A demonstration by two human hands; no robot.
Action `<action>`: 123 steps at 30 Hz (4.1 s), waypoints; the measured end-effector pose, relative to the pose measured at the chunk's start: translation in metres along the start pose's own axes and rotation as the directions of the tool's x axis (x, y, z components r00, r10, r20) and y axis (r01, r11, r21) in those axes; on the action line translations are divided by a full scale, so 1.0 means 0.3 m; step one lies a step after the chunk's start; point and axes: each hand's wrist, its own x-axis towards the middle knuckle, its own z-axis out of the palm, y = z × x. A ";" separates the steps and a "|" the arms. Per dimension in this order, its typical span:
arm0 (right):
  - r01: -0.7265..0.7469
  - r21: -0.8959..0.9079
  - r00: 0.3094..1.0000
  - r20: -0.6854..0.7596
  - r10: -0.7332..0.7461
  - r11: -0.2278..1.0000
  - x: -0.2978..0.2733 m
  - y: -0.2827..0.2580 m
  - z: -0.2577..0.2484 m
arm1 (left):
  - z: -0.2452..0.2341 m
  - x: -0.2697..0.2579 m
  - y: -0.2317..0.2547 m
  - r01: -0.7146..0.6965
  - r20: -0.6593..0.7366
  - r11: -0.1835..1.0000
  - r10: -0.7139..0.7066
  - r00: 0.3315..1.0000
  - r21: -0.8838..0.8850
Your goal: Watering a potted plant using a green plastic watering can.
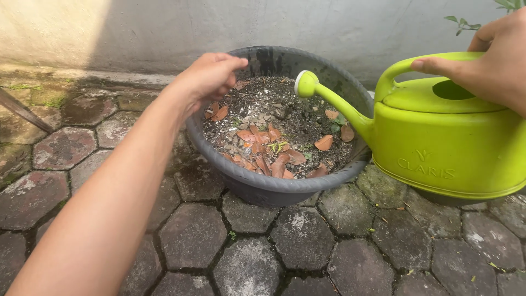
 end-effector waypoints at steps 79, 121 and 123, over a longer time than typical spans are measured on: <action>-0.216 0.244 0.969 0.175 0.176 0.946 0.157 -0.578 -0.139 | -0.055 -0.047 -0.051 -0.118 -0.294 0.964 0.044 0.955 -0.238; 0.009 0.311 0.991 0.121 -0.049 0.951 0.186 -0.624 -0.083 | -0.086 0.012 -0.111 -0.199 -0.332 0.929 0.090 0.939 -0.312; -0.082 0.236 0.974 0.225 0.028 0.968 0.176 -0.626 -0.123 | -0.089 0.010 -0.112 -0.180 -0.363 0.937 0.063 0.930 -0.299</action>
